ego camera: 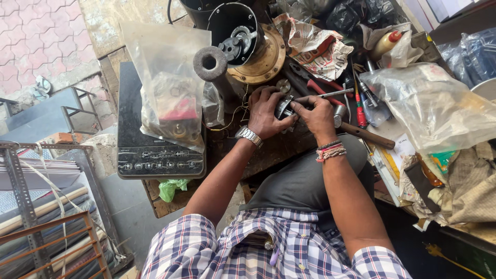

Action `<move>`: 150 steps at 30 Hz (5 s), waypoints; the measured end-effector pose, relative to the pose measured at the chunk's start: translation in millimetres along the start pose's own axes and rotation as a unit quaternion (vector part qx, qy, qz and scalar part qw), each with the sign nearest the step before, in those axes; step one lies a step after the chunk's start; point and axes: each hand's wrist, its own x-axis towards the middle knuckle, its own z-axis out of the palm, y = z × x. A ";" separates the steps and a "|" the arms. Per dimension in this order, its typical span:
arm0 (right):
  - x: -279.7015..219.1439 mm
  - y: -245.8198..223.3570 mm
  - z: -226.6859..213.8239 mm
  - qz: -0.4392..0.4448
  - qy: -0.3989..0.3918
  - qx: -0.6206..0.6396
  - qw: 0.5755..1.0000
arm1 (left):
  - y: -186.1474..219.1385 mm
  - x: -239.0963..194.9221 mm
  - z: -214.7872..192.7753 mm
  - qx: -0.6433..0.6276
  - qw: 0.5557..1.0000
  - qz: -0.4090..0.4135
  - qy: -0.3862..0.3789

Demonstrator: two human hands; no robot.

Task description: The person sits at a cluttered workbench and uses a wrench to tighten bolts on a small electric motor. They rotate the motor to access different sides and continue adjusting fasteners throughout the clip.

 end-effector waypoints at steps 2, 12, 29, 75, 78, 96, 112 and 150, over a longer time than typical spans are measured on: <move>2.0 1.5 -0.9 -0.046 0.010 -0.013 0.999 | 0.4 2.0 -0.5 -0.001 1.000 0.000 -0.002; -6.5 0.2 -19.7 -0.146 0.052 -0.126 0.980 | 3.8 4.8 -3.9 0.009 1.000 -0.012 -0.004; -16.8 26.7 -51.7 0.075 0.111 -0.147 0.980 | -11.1 41.0 9.0 -0.001 0.988 -0.130 -0.081; -65.2 19.2 74.8 0.271 0.077 0.363 0.888 | -16.9 50.0 15.7 -0.001 0.974 -0.182 -0.136; -57.1 23.9 71.9 0.276 0.091 0.354 0.889 | -15.1 58.3 15.1 0.000 0.978 -0.170 -0.123; -61.9 31.2 80.3 0.198 0.117 0.392 0.891 | -14.0 52.1 13.3 0.016 0.975 -0.179 -0.129; -66.4 17.3 14.0 0.016 -0.027 -0.171 0.985 | -16.0 54.4 11.4 -0.002 0.979 -0.172 -0.114; -72.7 -10.1 -51.7 0.058 0.003 0.289 0.956 | -10.8 55.3 8.2 -0.001 0.974 -0.185 -0.133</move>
